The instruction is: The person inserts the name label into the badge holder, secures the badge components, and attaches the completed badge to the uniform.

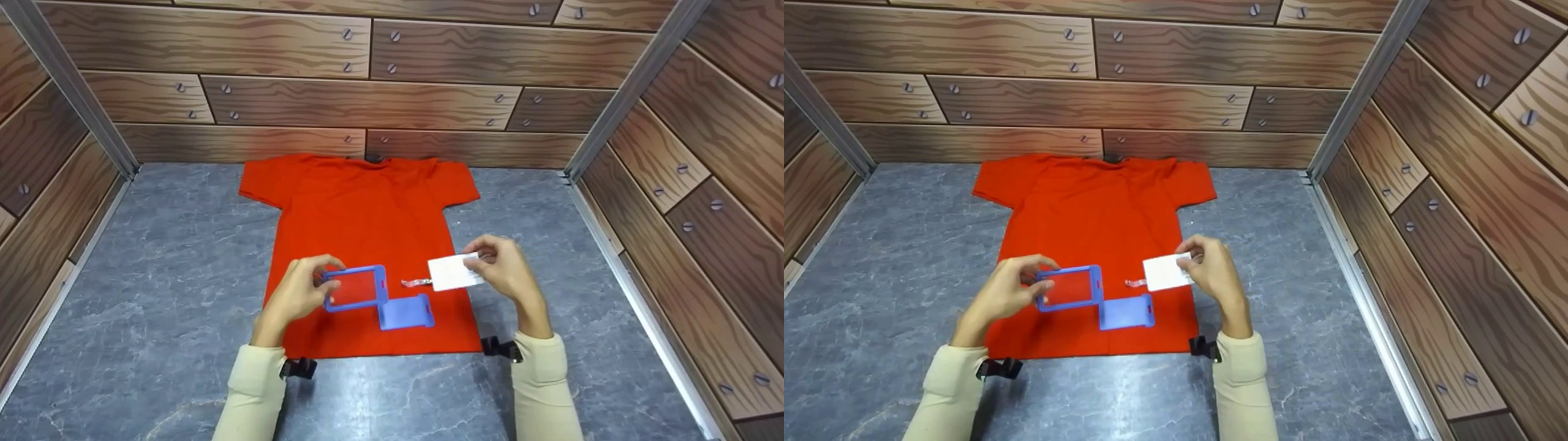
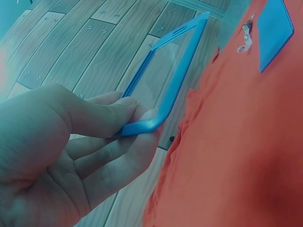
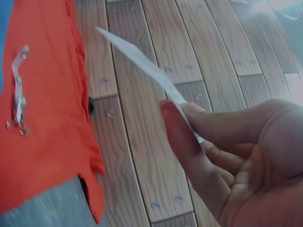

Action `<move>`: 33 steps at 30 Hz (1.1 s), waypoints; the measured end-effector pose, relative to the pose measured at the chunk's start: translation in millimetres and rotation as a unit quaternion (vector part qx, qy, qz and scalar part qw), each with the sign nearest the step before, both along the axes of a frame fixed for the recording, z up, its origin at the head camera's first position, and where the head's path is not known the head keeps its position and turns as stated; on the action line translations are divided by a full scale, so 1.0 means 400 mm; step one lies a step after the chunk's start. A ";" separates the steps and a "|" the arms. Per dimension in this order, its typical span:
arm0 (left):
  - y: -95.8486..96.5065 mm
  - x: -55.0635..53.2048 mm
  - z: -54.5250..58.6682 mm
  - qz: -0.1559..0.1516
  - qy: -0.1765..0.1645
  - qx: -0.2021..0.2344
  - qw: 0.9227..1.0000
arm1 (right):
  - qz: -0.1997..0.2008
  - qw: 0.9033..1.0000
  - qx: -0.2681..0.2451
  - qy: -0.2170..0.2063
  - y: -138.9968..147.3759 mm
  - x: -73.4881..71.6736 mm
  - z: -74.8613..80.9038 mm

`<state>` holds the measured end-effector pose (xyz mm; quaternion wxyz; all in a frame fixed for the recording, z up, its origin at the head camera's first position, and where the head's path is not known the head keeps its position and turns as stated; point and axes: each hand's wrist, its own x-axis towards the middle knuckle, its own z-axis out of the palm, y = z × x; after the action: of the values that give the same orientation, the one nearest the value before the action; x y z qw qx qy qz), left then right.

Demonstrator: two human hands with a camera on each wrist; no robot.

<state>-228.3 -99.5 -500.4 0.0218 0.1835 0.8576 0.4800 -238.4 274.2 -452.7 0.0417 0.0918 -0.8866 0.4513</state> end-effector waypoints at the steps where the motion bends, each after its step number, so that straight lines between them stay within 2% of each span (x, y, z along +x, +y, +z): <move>1: 0.002 0.000 0.000 0.000 -0.001 0.001 1.000 | 0.002 1.000 -0.013 -0.003 -0.009 -0.001 -0.002; 7: 0.014 0.004 -0.007 -0.004 -0.005 0.006 1.000 | 0.017 0.994 -0.100 -0.033 -0.067 -0.008 -0.031; 11: 0.025 0.007 -0.012 -0.009 -0.012 0.012 1.000 | 0.024 0.990 -0.123 -0.057 -0.103 -0.009 -0.052; 21: 0.041 0.007 -0.016 -0.014 -0.022 0.020 0.999 | 0.044 0.986 -0.128 -0.094 -0.176 -0.010 -0.093; 26: 0.044 0.005 -0.017 -0.014 -0.024 0.021 0.999 | 0.040 0.983 -0.141 -0.106 -0.208 -0.009 -0.108; 33: 0.040 0.001 -0.023 -0.010 -0.034 0.030 0.999 | 0.012 0.993 -0.089 -0.081 -0.247 -0.002 -0.114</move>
<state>-227.7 -83.5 -509.6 0.0499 0.1765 0.8397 0.5112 -239.2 175.5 -498.1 -0.0282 0.0615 -0.8422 0.5350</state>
